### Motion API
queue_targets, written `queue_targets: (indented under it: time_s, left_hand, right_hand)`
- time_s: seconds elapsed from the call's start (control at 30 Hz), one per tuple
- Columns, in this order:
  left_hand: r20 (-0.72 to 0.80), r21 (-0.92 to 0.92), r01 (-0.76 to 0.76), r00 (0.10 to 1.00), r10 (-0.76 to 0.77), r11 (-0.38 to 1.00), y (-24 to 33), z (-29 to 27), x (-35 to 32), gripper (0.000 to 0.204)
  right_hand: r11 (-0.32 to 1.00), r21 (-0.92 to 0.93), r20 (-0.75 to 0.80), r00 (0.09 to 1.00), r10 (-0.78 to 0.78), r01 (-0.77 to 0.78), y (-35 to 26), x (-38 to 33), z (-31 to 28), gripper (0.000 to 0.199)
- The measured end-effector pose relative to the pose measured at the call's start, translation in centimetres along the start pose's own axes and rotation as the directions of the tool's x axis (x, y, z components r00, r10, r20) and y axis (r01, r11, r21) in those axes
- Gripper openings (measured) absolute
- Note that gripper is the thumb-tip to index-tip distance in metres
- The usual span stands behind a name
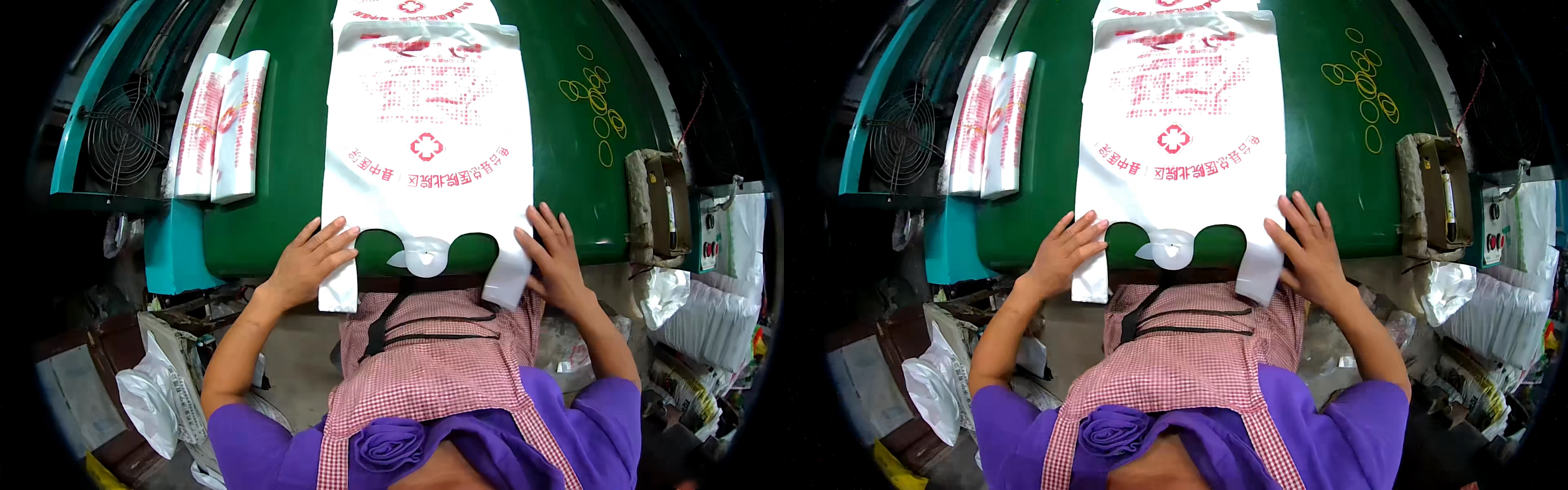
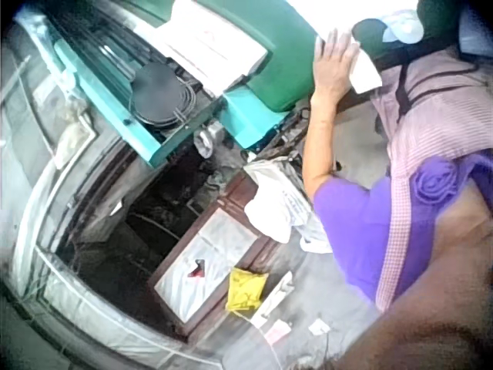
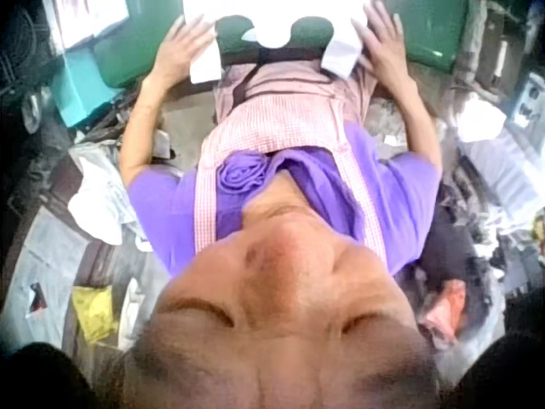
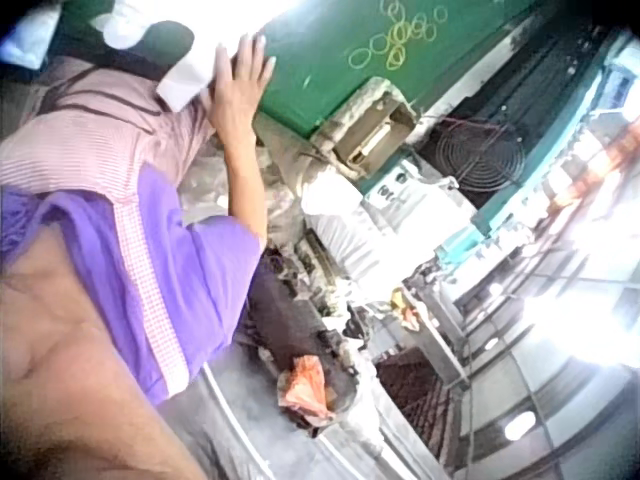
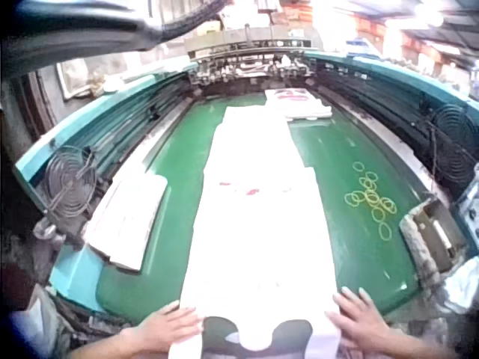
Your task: The person folds white plastic bags with red text on a green table. They repeatedly pick up a bag, fold it into a compact shape, and secure it with a rubber band. The finished bundles are stacked and eventually placed into a large white sack.
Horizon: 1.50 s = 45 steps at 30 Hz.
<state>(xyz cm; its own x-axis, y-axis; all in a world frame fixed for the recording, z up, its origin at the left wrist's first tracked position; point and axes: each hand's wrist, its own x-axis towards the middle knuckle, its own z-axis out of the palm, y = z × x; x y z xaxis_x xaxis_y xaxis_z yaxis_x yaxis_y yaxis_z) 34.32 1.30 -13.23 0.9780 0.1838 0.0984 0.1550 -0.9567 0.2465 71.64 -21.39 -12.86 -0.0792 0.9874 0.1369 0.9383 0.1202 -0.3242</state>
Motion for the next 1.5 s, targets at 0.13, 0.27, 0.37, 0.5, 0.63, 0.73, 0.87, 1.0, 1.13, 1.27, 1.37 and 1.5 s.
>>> queue_targets:
  time_s: [0.13,0.27,0.37,0.5,0.63,0.73,0.87,1.0,1.13,1.27,1.37,1.5]
  left_hand:
    - [-0.112,-0.453,0.184,0.959,-0.260,0.872,-1.9,-1.9,4.7,0.025]
    - [0.036,-0.475,0.263,0.959,-0.280,0.840,-0.9,-3.0,14.5,0.030]
    - [-0.011,-0.034,0.239,0.971,-0.240,0.970,-0.4,0.2,16.1,0.026]
    - [-0.448,0.148,0.062,0.894,0.010,0.987,0.2,0.6,12.0,0.039]
    - [-0.084,0.044,-0.076,0.993,0.080,0.996,4.9,0.9,8.0,0.046]
    - [-0.250,0.028,-0.068,0.966,0.073,0.997,3.8,2.3,9.1,0.036]
    - [-0.012,-0.205,0.189,0.981,-0.196,0.960,0.2,-1.0,13.9,0.022]
    - [0.028,-0.226,0.419,0.905,-0.424,0.880,-2.6,-1.1,17.8,0.029]
    - [-0.307,-0.078,0.039,0.950,-0.061,0.996,0.1,-1.5,14.3,0.042]
    - [-0.187,-0.004,0.030,0.982,-0.030,1.000,2.2,-1.0,12.8,0.056]
    - [-0.110,0.022,0.079,0.991,-0.076,0.997,1.2,-1.0,14.4,0.046]
    - [0.193,-0.344,0.304,0.949,-0.250,0.889,-1.5,-3.4,14.5,0.035]
  right_hand:
    - [0.969,0.192,-0.073,0.987,-0.141,0.153,0.5,1.5,-1.3,0.037]
    - [0.874,0.486,-0.029,0.999,0.020,-0.003,0.3,7.8,-2.1,0.016]
    - [0.743,0.617,0.133,0.965,0.227,-0.260,-1.2,14.3,-1.7,0.042]
    - [0.982,0.128,0.179,0.977,0.115,-0.139,-2.4,14.0,0.9,0.040]
    - [0.996,-0.011,0.074,0.994,-0.085,0.086,-3.7,12.1,1.7,0.031]
    - [0.979,-0.163,0.016,0.992,-0.123,0.124,-1.5,12.2,3.5,0.044]
    - [0.971,0.226,0.054,0.997,0.062,-0.073,-0.5,13.6,-1.4,0.050]
    - [0.983,0.028,0.016,0.983,-0.183,0.183,-2.9,14.0,-1.4,0.065]
    - [0.988,-0.056,0.036,0.990,-0.139,0.141,-1.6,11.8,1.9,0.076]
    - [0.959,0.160,-0.108,0.970,-0.220,0.235,-3.6,9.6,0.9,0.062]
    - [0.732,0.645,-0.198,0.973,-0.119,0.221,-5.7,6.5,0.0,0.054]
    - [-0.528,0.797,0.470,0.851,0.235,-0.295,-2.5,4.8,2.5,0.063]
